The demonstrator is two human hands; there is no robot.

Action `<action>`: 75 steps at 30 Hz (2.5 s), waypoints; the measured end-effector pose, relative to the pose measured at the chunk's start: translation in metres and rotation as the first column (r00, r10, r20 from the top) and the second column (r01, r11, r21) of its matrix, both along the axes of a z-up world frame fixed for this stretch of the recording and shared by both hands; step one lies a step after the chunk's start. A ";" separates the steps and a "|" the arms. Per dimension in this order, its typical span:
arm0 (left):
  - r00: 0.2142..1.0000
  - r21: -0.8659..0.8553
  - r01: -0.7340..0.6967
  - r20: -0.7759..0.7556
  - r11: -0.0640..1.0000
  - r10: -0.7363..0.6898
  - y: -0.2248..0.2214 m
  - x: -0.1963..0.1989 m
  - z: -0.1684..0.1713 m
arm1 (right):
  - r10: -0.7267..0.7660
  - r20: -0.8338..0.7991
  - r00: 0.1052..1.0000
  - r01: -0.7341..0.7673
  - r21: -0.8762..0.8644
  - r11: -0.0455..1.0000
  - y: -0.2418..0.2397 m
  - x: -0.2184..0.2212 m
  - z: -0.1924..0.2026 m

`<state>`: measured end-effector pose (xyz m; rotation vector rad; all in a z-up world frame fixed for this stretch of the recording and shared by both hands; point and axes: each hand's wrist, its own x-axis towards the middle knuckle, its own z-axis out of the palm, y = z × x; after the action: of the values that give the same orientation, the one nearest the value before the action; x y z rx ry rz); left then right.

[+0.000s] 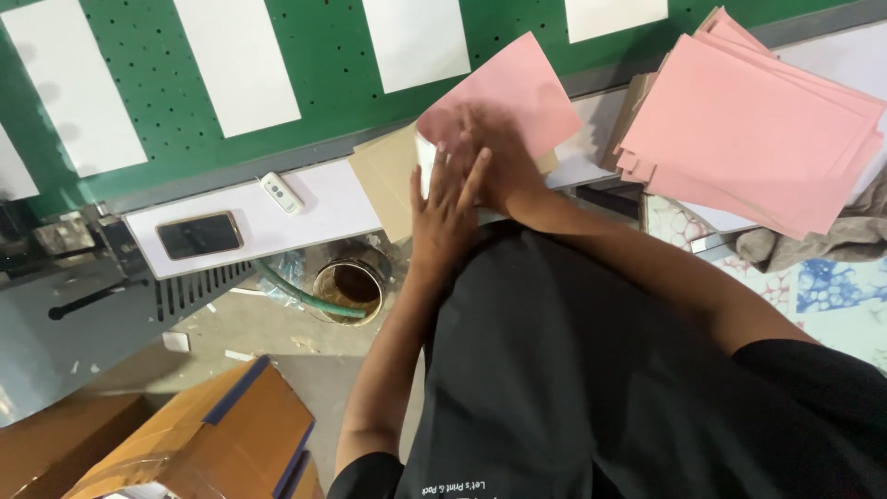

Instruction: The recorder is sorting and stacking pink and beige paper sheets near a conveyor belt.

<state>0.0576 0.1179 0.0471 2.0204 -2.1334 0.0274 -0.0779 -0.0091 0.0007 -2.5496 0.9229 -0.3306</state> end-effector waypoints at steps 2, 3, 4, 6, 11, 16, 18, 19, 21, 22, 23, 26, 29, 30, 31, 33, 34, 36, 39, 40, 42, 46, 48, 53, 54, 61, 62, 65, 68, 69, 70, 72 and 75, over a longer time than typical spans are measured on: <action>0.986 0.015 -0.081 0.145 0.997 0.078 0.005 0.003 -0.018 | -0.162 0.067 0.984 0.161 0.026 0.987 -0.013 -0.015 0.003; 0.986 0.012 -0.080 0.146 0.997 0.077 0.005 0.009 -0.021 | -0.164 0.069 0.984 0.162 0.023 0.986 -0.020 -0.021 0.006; 0.981 0.020 -0.167 0.100 0.986 0.164 0.004 0.015 -0.023 | -0.243 0.104 0.965 0.240 0.037 0.970 -0.027 -0.028 0.010; 0.969 0.040 -0.243 0.056 0.969 0.241 0.009 0.021 -0.025 | -0.330 0.137 0.934 0.324 0.062 0.944 -0.029 -0.034 0.017; 0.947 0.039 -0.311 -0.069 0.949 0.313 0.014 0.023 -0.034 | -0.494 0.305 0.814 0.471 0.150 0.869 -0.016 -0.028 0.069; 0.943 -0.010 -0.261 -0.218 0.965 0.252 0.020 0.021 -0.035 | -0.673 0.457 0.582 0.516 0.432 0.740 -0.013 -0.045 0.121; 0.931 -0.014 -0.216 -0.305 0.976 0.202 0.014 0.021 -0.039 | -0.733 0.479 0.484 0.542 0.493 0.680 -0.024 -0.092 0.122; 0.902 -0.055 -0.252 -0.375 0.966 0.214 0.009 0.018 -0.041 | -0.737 0.529 0.419 0.620 0.426 0.658 -0.025 -0.123 0.116; 0.868 -0.090 -0.276 -0.452 0.957 0.207 -0.005 0.014 -0.041 | -0.705 0.636 0.312 0.751 0.290 0.594 -0.023 -0.185 0.092; 0.872 -0.110 -0.333 -0.414 0.936 0.261 -0.012 0.013 -0.037 | -0.670 0.690 0.274 0.802 0.221 0.555 -0.022 -0.224 0.078; 0.869 -0.135 -0.394 -0.376 0.909 0.321 -0.017 0.010 -0.033 | -0.621 0.744 0.246 0.841 0.154 0.518 -0.016 -0.265 0.067; 0.890 -0.155 -0.441 -0.203 0.884 0.409 -0.025 0.005 -0.035 | -0.891 0.434 0.137 0.974 0.102 0.200 -0.004 -0.308 0.080; 0.900 -0.183 -0.433 -0.137 0.883 0.414 -0.026 0.005 -0.031 | -0.961 0.066 0.268 0.689 -0.711 0.143 -0.014 -0.340 0.034; 0.894 -0.188 -0.446 -0.143 0.875 0.425 -0.033 0.000 -0.029 | -0.957 0.073 0.281 0.685 -0.714 0.147 -0.035 -0.341 0.045; 0.897 -0.169 -0.442 -0.109 0.881 0.429 -0.034 0.000 -0.024 | -0.869 0.149 0.472 0.786 -0.518 0.338 -0.049 -0.336 0.055; 0.894 -0.147 -0.447 -0.071 0.882 0.441 -0.033 -0.001 -0.019 | -0.741 0.267 0.616 0.784 -0.298 0.545 -0.089 -0.330 0.063; 0.913 -0.138 -0.408 -0.084 0.903 0.399 -0.032 -0.002 -0.018 | -0.722 0.151 0.675 0.734 -0.245 0.634 -0.114 -0.328 0.061; 0.929 -0.149 -0.367 -0.100 0.918 0.355 -0.052 -0.004 -0.012 | -0.682 0.054 0.730 0.677 -0.193 0.710 -0.170 -0.330 0.048; 0.935 -0.100 -0.283 -0.248 0.954 0.252 -0.082 -0.019 0.000 | -0.495 -0.203 0.845 0.414 -0.338 0.845 -0.218 -0.338 0.006; 0.917 -0.080 -0.274 -0.323 0.958 0.235 -0.097 -0.028 0.002 | -0.395 -0.337 0.855 0.252 -0.396 0.883 -0.223 -0.337 -0.006; 0.891 -0.067 -0.277 -0.392 0.958 0.230 -0.122 -0.035 0.003 | -0.287 -0.466 0.837 0.069 -0.431 0.900 -0.234 -0.333 -0.016; 0.883 -0.150 -0.258 -0.438 0.955 0.170 -0.121 -0.037 -0.011 | -0.275 -0.355 0.894 0.013 -0.592 0.806 -0.251 -0.311 0.026; 0.901 -0.170 -0.220 -0.413 0.961 0.133 -0.105 -0.027 -0.013 | -0.291 -0.221 0.931 0.096 -0.622 0.777 -0.245 -0.294 0.063; 0.910 -0.105 -0.198 -0.389 0.975 0.143 -0.088 -0.010 -0.007 | -0.211 0.104 0.972 0.232 -0.592 0.772 -0.218 -0.221 0.185; 0.910 -0.108 -0.204 -0.387 0.973 0.148 -0.095 -0.011 -0.003 | -0.205 0.107 0.973 0.228 -0.593 0.772 -0.204 -0.210 0.200; 0.176 0.057 -0.190 -0.980 0.980 0.091 -0.162 -0.028 0.021 | -0.089 0.328 0.940 0.127 -0.096 0.987 -0.090 -0.131 0.290; -0.105 0.078 -0.119 -0.992 0.990 0.065 -0.174 -0.027 0.019 | -0.073 0.383 0.921 0.070 0.022 0.997 -0.073 -0.126 0.299; -0.238 0.070 0.126 -0.966 0.989 0.099 -0.183 -0.024 0.028 | -0.120 0.416 0.901 0.084 0.105 0.991 -0.037 -0.118 0.314; -0.294 0.065 0.257 -0.945 0.964 0.142 -0.169 -0.029 0.013 | -0.314 0.419 0.852 0.234 0.231 0.944 -0.014 -0.108 0.336; -0.297 0.064 0.260 -0.944 0.963 0.143 -0.165 -0.028 0.007 | -0.316 0.415 0.853 0.237 0.230 0.944 -0.011 -0.109 0.331; -0.303 0.070 0.214 -0.944 0.974 0.134 -0.162 -0.027 0.001 | -0.387 0.424 0.819 0.287 0.282 0.916 -0.008 -0.111 0.325; -0.316 0.099 0.173 -0.937 0.980 0.150 -0.141 -0.024 0.004 | -0.471 0.411 0.781 0.341 0.352 0.872 -0.003 -0.114 0.311; -0.321 0.140 0.017 -0.937 0.990 0.138 -0.102 0.002 0.023 | -0.515 0.435 0.738 0.398 0.335 0.854 -0.013 -0.113 0.277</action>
<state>0.0600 0.0154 0.0696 1.0318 -0.6975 -1.3350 -0.1908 -0.0225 0.2778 -1.8422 1.2732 -0.9470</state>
